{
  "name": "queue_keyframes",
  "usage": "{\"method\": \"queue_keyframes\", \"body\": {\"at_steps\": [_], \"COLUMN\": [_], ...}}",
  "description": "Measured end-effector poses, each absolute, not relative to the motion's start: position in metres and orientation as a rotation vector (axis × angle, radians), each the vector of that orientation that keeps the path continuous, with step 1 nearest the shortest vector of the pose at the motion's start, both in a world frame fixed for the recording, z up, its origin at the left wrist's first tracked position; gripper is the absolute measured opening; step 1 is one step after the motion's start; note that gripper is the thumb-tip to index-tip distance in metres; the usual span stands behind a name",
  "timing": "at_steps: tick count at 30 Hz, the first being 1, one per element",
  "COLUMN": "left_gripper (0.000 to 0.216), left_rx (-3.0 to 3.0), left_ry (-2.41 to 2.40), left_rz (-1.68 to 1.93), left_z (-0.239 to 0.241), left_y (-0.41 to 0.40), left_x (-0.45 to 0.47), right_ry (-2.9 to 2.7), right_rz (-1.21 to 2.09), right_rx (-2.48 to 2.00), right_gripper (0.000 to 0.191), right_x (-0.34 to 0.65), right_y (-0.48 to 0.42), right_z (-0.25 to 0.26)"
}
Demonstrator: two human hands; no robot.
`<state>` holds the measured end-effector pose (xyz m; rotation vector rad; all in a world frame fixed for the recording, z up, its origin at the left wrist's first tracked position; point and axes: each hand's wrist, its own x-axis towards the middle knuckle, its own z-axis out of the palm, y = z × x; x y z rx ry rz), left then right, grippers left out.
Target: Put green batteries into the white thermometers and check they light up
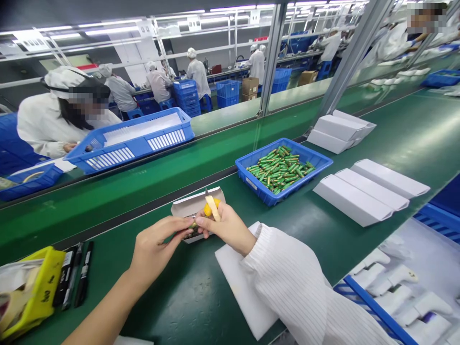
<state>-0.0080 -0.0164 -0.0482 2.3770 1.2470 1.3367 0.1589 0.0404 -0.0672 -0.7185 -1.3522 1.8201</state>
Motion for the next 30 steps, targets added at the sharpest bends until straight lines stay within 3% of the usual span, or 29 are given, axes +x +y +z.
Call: {"method": "queue_keyframes", "body": {"at_steps": [7,12,16,20,22,25,30], "left_gripper": [0.016,0.008,0.016,0.013,0.007,0.014,0.010], "left_rx": [2.028,1.758,1.714,2.156,2.436,2.708,2.728], "left_ry": [1.234,1.421,1.603,1.652,1.632,1.550,1.599], "left_rz": [1.138,1.342,1.443,1.143,1.021,0.951,0.663], "left_z": [-0.028,-0.032,-0.041,-0.058,-0.068,-0.077,-0.074], "left_y": [-0.014,-0.011,-0.009,-0.005,-0.002,0.003,0.006], "left_x": [-0.021,-0.025,-0.027,-0.028,-0.029,-0.029,-0.020], "right_ry": [-1.466,-1.639,-1.719,-1.455,-1.443,-1.555,-1.682], "right_rz": [1.938,1.798,1.195,0.243,-0.045,-0.140,0.074], "right_rx": [-0.553,-0.627,-0.935,-1.176,-1.271,-1.351,-1.089], "right_gripper": [0.027,0.024,0.015,0.014,0.015,0.012,0.013], "right_x": [0.168,0.162,0.172,0.210,0.229,0.241,0.209], "right_y": [0.041,0.033,0.043,0.072,0.086,0.098,0.080], "right_z": [-0.062,-0.061,-0.060,-0.061,-0.064,-0.071,-0.074]}}
